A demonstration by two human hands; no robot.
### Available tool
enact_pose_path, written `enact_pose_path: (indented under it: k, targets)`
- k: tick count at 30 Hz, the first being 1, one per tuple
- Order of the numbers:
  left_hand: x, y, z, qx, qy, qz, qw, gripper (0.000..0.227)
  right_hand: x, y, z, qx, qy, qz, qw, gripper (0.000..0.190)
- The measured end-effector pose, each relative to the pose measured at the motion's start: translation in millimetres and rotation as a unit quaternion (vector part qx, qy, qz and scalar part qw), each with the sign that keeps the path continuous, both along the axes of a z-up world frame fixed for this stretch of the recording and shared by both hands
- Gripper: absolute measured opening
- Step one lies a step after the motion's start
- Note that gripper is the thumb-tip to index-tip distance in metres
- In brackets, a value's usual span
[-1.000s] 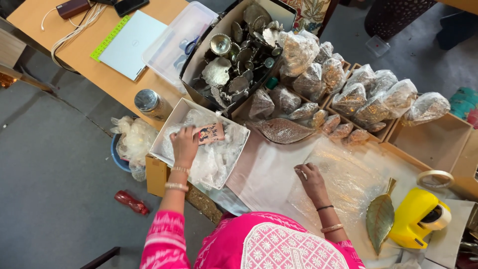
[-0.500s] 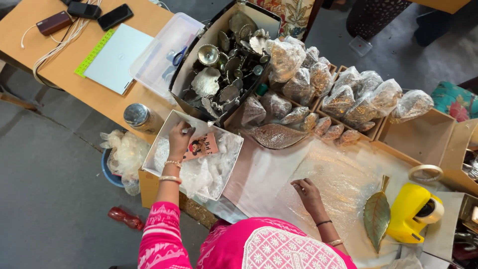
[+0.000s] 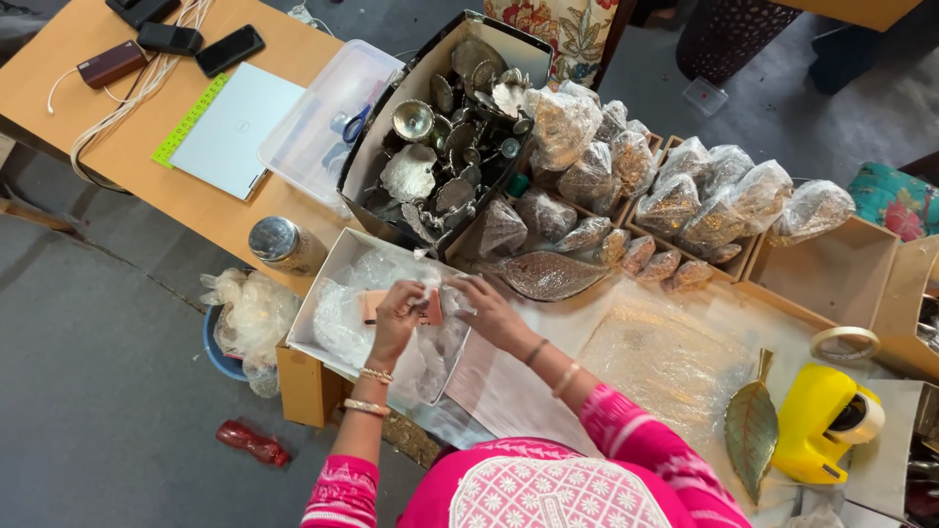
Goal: The person wraps a small pink box with bubble wrap on a table. They use scissors to cut the bubble wrap to size and then fold the material around the box to secure it.
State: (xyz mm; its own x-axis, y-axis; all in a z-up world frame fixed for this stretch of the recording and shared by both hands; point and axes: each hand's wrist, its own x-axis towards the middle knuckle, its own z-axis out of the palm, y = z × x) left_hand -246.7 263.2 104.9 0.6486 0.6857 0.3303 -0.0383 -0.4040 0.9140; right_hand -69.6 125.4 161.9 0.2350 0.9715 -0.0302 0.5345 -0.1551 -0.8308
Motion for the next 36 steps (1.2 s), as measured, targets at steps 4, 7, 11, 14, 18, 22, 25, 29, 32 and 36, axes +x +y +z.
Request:
enact_pose_path:
  k: [4,7,11,14,18,22,25,29,32,36]
  targets:
    - [-4,-18,-8,-0.037,0.005,-0.014,0.999,0.026,-10,29,-25,0.202,-0.084,0.055,0.974,0.060]
    - [-7,-25,4,0.071,0.041,0.053,0.995,0.042,-9,36,-62,0.130,-0.084,0.048,0.987,0.031]
    - [-8,-20,-6,0.177,0.172,0.124,0.961,0.091,-9,28,-52,0.157,-0.083,0.040,0.983,0.020]
    - [-6,-10,-32,0.193,0.281,0.151,0.928,0.091,-3,17,-56,0.205,-0.078,0.056,0.974,0.025]
    - [-13,3,-57,0.212,0.319,0.159,0.910,0.082,8,0,-89,0.162,0.058,0.038,0.984,0.026]
    - [-8,-6,-21,0.173,0.310,0.138,0.924,0.083,21,-9,-109,0.112,0.143,-0.005,0.983,0.021]
    - [-4,-12,-13,0.156,0.342,0.127,0.918,0.082,16,0,-79,0.114,0.222,0.000,0.968,0.021]
    - [-3,-20,-26,0.170,0.337,0.143,0.915,0.082,-7,16,-9,-0.052,0.082,-0.054,0.994,0.042]
    - [-9,-16,-62,0.218,0.365,0.169,0.889,0.085,-6,23,-52,0.040,-0.112,-0.022,0.993,0.038]
    - [-8,-17,-33,0.187,0.355,0.174,0.899,0.094,19,17,-95,0.296,0.105,-0.073,0.946,0.010]
